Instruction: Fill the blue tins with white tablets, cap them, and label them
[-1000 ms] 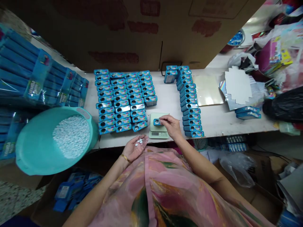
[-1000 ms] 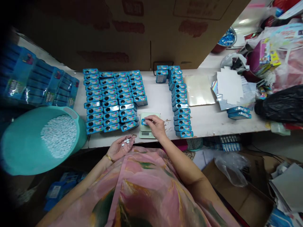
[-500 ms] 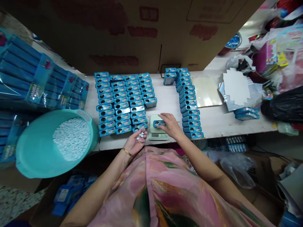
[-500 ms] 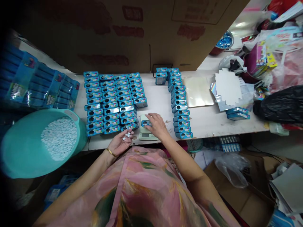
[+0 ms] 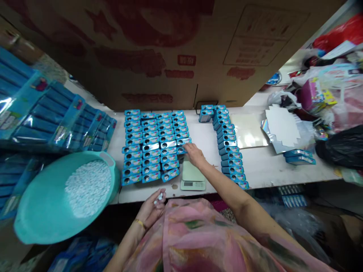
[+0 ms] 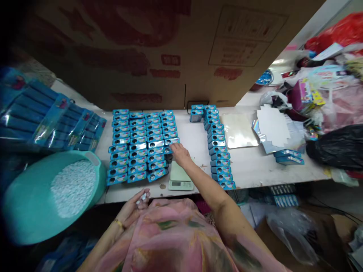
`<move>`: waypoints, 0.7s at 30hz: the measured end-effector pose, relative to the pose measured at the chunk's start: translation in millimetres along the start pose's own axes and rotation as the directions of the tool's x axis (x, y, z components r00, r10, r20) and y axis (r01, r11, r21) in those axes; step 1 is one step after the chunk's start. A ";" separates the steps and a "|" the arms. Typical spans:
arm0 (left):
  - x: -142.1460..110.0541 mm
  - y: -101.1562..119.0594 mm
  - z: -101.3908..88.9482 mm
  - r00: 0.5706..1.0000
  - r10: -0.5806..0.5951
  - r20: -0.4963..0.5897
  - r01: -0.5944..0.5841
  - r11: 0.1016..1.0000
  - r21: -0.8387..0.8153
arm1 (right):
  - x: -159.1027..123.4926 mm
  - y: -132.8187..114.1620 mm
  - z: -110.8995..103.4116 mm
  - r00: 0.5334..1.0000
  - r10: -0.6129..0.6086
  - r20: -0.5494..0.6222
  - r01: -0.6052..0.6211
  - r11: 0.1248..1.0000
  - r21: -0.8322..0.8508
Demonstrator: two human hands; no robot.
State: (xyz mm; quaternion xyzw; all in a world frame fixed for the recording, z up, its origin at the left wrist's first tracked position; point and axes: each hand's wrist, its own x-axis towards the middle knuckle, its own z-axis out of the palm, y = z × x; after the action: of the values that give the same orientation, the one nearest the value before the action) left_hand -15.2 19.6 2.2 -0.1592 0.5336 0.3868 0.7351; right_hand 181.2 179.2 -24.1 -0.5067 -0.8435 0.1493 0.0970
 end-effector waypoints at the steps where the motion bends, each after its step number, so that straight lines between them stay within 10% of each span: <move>1: 0.6 -0.3 -2.0 1.000 0.002 -0.017 -0.002 1.000 0.015 | 3.2 4.4 3.2 1.000 -0.010 -0.021 0.010 1.000 0.003; 10: 22.1 -1.9 -27.2 0.993 0.116 0.019 -0.112 0.889 0.443 | 93.4 112.4 -46.3 0.945 0.204 -0.254 -0.234 0.968 -0.094; 16: 43.5 -20.7 -56.7 0.982 0.191 0.009 -0.168 0.837 0.520 | 173.4 164.3 -54.9 0.952 0.287 -0.108 -0.302 0.937 -0.177; 21: 65.2 -34.2 -49.5 0.991 0.105 0.082 -0.133 0.784 0.606 | 170.7 163.2 -43.3 0.972 0.233 -0.029 -0.232 0.937 -0.262</move>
State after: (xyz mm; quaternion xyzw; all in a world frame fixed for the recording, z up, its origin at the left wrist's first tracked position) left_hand -14.1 -8.6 -81.9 0.1286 0.6223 0.2431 0.7329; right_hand 249.8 408.9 -38.6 -0.6110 -0.7902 0.0466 0.0094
